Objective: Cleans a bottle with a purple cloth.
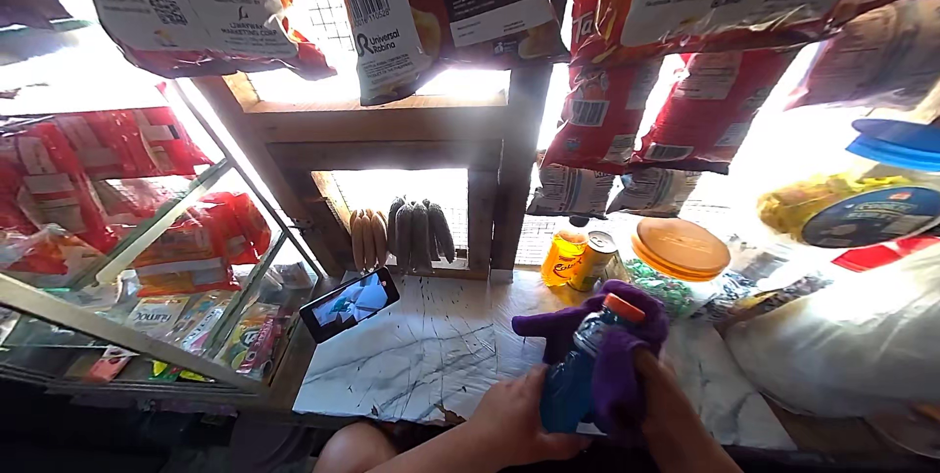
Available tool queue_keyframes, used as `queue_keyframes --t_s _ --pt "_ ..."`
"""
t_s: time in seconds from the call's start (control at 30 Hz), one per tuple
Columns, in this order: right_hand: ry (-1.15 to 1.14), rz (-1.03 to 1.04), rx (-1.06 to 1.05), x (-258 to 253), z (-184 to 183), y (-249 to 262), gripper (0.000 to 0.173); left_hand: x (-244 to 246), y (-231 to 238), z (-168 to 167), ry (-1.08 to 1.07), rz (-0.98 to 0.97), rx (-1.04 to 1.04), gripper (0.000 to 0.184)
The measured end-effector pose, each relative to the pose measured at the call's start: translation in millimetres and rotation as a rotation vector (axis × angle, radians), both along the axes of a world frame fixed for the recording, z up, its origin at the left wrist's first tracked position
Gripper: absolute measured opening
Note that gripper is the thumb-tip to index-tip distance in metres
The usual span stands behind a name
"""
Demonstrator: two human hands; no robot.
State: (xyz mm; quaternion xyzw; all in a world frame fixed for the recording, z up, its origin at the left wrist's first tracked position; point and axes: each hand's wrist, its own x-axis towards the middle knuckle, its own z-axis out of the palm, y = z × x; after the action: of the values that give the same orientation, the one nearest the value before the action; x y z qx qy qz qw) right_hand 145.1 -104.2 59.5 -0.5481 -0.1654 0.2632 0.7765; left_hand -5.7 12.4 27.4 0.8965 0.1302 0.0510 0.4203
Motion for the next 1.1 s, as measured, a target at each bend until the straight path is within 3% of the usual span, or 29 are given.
queue_keyframes --t_s 0.1,0.2,0.33,0.4,0.53,0.7,0.83,0.97,1.1 --pt "0.015 -0.057 -0.054 8.4 18.1 -3.0 0.022 -0.5 -4.4 -8.5 -0.008 -0.052 -0.028 0.084" --pt "0.066 -0.015 0.033 13.9 9.0 -10.8 0.025 -0.5 -1.6 -11.5 -0.076 -0.122 -0.151 0.085" --pt "0.15 0.106 0.324 19.9 -0.2 -22.1 0.02 2.1 4.9 -13.8 -0.212 -0.265 -0.596 0.079" --pt "0.15 0.062 0.336 16.1 4.1 -22.6 0.026 2.0 3.2 -12.7 -0.178 -0.299 -0.741 0.075" --pt "0.101 0.032 0.259 10.1 5.7 -15.6 0.029 2.6 0.0 -20.4 -0.199 -0.287 -0.622 0.07" --pt "-0.041 0.028 -0.02 -2.0 -11.4 -13.1 0.02 0.7 4.5 -16.1 -0.159 -0.083 -0.254 0.078" --pt "0.009 0.17 0.008 -16.8 -15.2 -3.1 0.033 -0.4 8.3 -6.1 -0.146 0.022 -0.134 0.078" --pt "0.099 0.133 0.072 -14.7 -18.9 -3.6 0.027 0.5 8.1 -4.1 -0.148 0.008 -0.076 0.08" --pt "0.179 0.141 0.158 -13.7 -13.1 -11.8 0.031 1.6 9.6 -10.7 -0.242 -0.061 -0.159 0.08"
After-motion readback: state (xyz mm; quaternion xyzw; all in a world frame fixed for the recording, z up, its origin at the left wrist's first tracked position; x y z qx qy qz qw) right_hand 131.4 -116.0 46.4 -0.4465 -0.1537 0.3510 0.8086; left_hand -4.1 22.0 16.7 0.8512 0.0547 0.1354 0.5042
